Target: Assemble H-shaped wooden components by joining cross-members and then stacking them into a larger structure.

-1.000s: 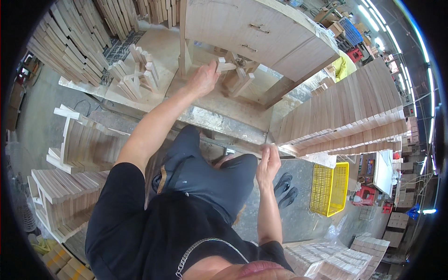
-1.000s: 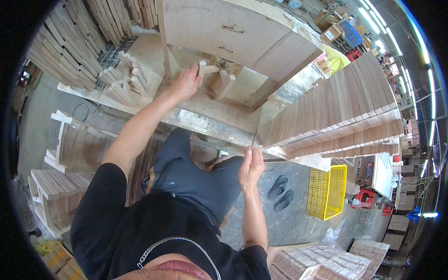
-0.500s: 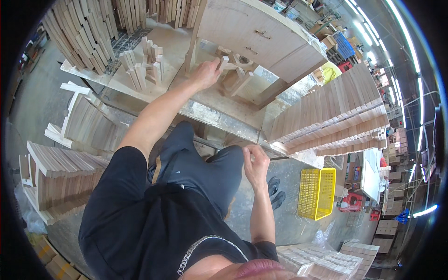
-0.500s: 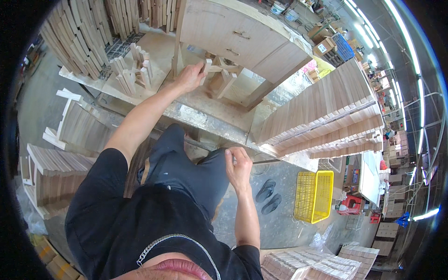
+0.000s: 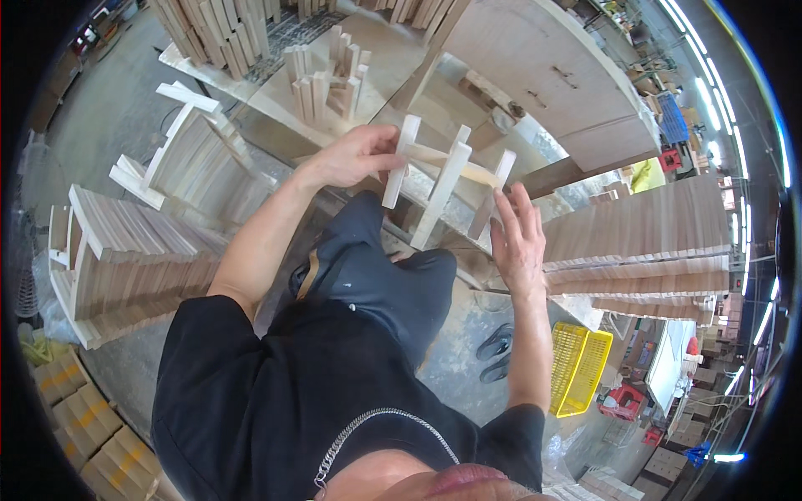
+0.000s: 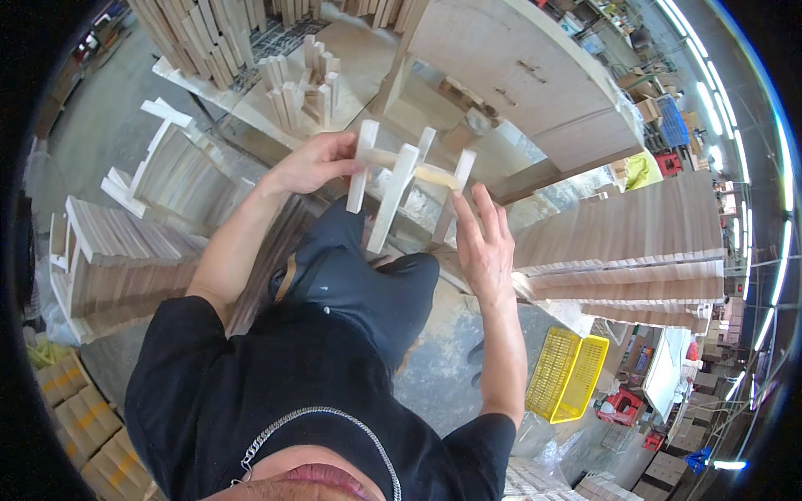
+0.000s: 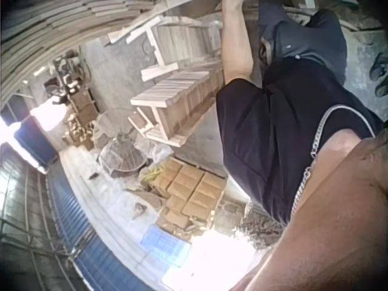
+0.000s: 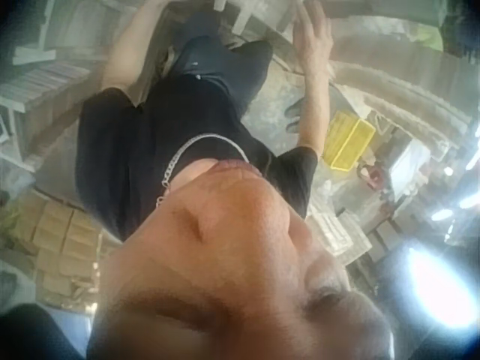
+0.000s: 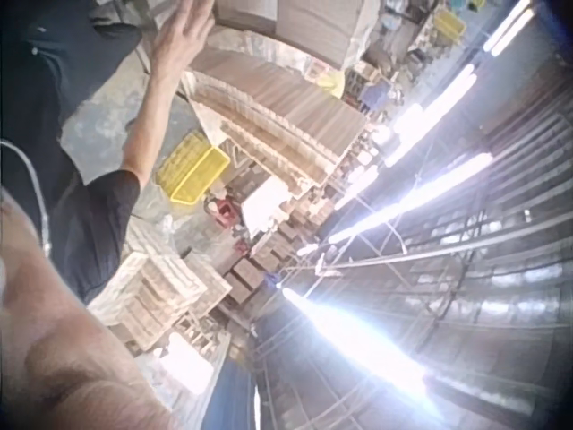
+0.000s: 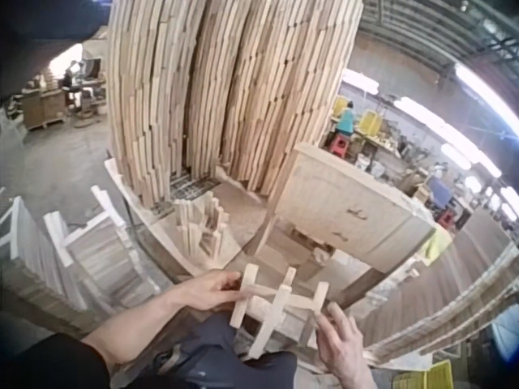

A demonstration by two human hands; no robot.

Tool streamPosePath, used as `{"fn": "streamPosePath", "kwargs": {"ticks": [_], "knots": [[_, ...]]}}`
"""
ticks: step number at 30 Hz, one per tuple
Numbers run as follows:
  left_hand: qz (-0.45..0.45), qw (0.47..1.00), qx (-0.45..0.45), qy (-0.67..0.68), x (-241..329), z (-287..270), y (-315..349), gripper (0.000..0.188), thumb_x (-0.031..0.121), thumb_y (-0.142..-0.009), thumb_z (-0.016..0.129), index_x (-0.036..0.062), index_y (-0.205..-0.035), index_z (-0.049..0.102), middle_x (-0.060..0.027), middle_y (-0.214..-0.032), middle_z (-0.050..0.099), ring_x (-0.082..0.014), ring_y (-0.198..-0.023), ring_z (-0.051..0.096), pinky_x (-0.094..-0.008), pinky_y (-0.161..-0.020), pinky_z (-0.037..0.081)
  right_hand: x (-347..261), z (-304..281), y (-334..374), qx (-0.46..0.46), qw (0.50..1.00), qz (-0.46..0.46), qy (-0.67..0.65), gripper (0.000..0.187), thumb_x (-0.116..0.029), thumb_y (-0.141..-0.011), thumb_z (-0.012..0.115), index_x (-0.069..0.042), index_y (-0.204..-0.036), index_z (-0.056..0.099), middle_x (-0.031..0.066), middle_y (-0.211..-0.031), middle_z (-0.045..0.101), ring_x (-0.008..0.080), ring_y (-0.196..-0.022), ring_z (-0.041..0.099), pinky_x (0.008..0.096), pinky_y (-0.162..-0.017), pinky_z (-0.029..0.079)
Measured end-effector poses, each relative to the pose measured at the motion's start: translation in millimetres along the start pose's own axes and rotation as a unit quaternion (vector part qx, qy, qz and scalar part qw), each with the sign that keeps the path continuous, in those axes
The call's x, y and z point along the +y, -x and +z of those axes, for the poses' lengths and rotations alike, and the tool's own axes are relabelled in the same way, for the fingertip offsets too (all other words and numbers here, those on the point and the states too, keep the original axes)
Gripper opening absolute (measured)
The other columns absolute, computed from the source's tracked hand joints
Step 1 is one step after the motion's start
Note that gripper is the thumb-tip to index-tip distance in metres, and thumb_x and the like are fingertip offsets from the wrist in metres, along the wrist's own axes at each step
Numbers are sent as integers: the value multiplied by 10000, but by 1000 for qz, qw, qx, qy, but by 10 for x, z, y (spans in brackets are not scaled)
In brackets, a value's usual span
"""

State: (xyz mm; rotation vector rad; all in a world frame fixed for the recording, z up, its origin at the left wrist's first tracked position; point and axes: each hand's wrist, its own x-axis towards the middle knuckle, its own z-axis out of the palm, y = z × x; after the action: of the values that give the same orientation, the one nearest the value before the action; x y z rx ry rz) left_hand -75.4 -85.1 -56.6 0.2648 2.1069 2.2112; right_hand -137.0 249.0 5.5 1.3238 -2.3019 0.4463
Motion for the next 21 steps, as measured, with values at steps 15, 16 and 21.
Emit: {"fn": "streamPosePath", "kwargs": {"ticks": [15, 16, 21], "knots": [[30, 938, 307, 160, -79, -208, 583, 212, 215, -1013, 664, 25, -1106, 653, -85, -835, 704, -186, -679, 697, -291, -624, 577, -436, 393, -674, 70, 966, 26, -249, 267, -23, -839, 800, 0, -1087, 705, 161, -1081, 718, 300, -958, 705, 354, -805, 567], [41, 887, 461, 7, -121, -197, 550, 232, 205, -976, 713, 15, -1097, 660, -107, -869, 698, -208, -731, 703, -301, -657, 576, -369, 502, -733, 92, 938, 76, -325, 216, -45, -887, 777, 4, -1086, 708, 144, -1095, 726, 253, -955, 703, 331, -808, 562], [74, 740, 614, -265, -510, -537, 334, 678, 209, -772, 858, -39, -1318, 541, -229, -1247, 614, -315, -1150, 641, -396, -953, 535, -595, 724, -1710, 67, 897, 128, -418, 161, -124, -988, 708, 4, -1085, 717, 71, -1055, 743, 116, -899, 679, 279, -825, 536]]}}
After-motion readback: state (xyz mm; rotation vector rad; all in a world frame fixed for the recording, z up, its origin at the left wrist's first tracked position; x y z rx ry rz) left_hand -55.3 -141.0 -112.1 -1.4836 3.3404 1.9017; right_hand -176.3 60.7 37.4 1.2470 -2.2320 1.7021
